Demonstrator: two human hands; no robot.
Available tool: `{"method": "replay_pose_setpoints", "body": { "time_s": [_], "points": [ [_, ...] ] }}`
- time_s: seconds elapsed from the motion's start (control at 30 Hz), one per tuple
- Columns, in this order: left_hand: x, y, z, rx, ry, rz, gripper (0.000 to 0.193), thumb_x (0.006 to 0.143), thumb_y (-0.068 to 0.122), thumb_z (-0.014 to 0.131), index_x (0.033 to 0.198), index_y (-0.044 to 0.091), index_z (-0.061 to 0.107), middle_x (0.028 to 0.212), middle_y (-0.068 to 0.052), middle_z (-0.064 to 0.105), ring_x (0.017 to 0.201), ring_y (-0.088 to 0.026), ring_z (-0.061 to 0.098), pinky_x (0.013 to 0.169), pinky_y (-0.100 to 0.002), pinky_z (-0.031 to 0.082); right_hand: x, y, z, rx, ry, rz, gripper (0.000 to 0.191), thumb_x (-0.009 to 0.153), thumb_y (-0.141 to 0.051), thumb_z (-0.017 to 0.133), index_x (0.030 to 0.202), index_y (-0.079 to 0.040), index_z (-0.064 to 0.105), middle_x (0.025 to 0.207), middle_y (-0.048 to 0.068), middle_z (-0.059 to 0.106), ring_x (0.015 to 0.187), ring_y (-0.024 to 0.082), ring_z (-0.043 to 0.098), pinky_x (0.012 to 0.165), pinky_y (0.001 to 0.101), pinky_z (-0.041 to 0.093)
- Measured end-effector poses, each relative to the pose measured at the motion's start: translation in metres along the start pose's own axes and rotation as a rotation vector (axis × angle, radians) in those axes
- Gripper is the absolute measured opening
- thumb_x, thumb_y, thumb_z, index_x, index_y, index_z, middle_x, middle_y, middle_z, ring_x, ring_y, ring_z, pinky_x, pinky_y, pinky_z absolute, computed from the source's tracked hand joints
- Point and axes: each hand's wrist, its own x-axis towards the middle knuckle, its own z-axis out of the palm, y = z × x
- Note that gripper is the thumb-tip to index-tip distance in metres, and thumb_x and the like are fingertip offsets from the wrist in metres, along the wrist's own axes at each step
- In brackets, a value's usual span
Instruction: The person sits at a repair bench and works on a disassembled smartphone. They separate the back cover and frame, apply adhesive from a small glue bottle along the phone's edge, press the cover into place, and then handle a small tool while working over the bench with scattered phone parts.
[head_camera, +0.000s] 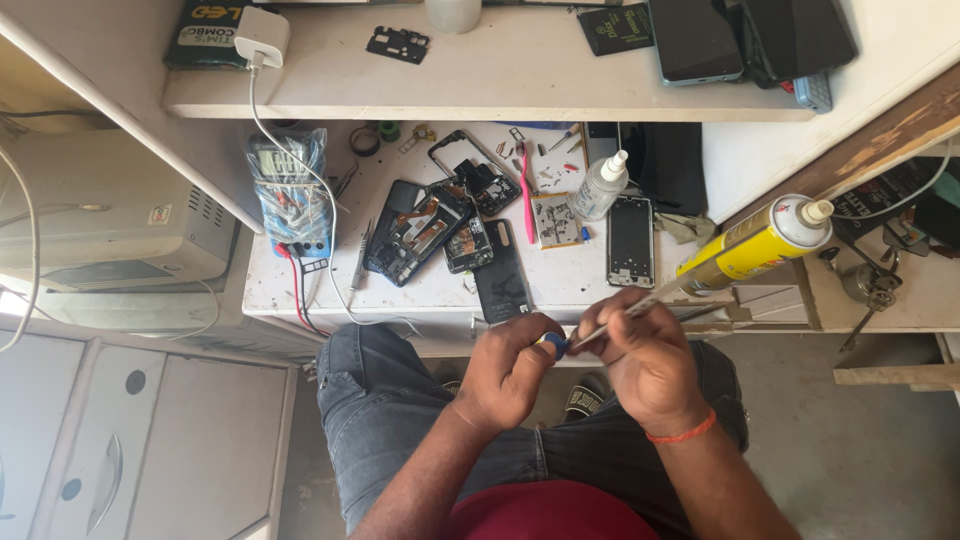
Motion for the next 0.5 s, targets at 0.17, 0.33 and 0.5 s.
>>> {"method": "replay_pose_setpoints", "body": {
  "time_s": [0.17, 0.33, 0.5],
  "points": [
    [0.001, 0.003, 0.001, 0.105, 0.112, 0.066, 0.026, 0.091, 0.02, 0.057, 0.104, 0.001, 0.069, 0.096, -0.019, 0.069, 0.09, -0.035, 0.069, 0.079, -0.043, 0.055, -0.003, -0.008, 0.01, -0.296, 0.033, -0.232, 0.013, 0.108, -0.016, 0.053, 0.107, -0.004, 0.06, 0.1, 0.015, 0.07, 0.096, 0.024, 0.069, 0.095, 0.0394, 0.058],
    [0.002, 0.003, 0.003, 0.234, 0.198, 0.041, 0.025, 0.089, 0.022, 0.06, 0.103, 0.005, 0.071, 0.094, -0.016, 0.068, 0.088, -0.036, 0.068, 0.076, -0.044, 0.055, -0.005, -0.017, 0.017, -1.021, 0.074, -0.226, 0.021, 0.101, -0.011, 0.063, 0.118, -0.003, 0.07, 0.083, 0.003, 0.065, 0.069, 0.01, 0.052, 0.064, 0.026, 0.047],
    [0.002, 0.002, 0.003, 0.319, 0.224, 0.021, 0.026, 0.085, 0.022, 0.062, 0.104, 0.006, 0.072, 0.091, -0.014, 0.068, 0.085, -0.036, 0.067, 0.073, -0.045, 0.055, 0.004, -0.022, 0.031, -1.283, -0.081, -0.364, 0.022, 0.088, -0.004, 0.072, 0.11, -0.008, 0.074, 0.079, 0.003, 0.069, 0.057, 0.01, 0.06, 0.051, 0.0261, 0.048]
  ]
}}
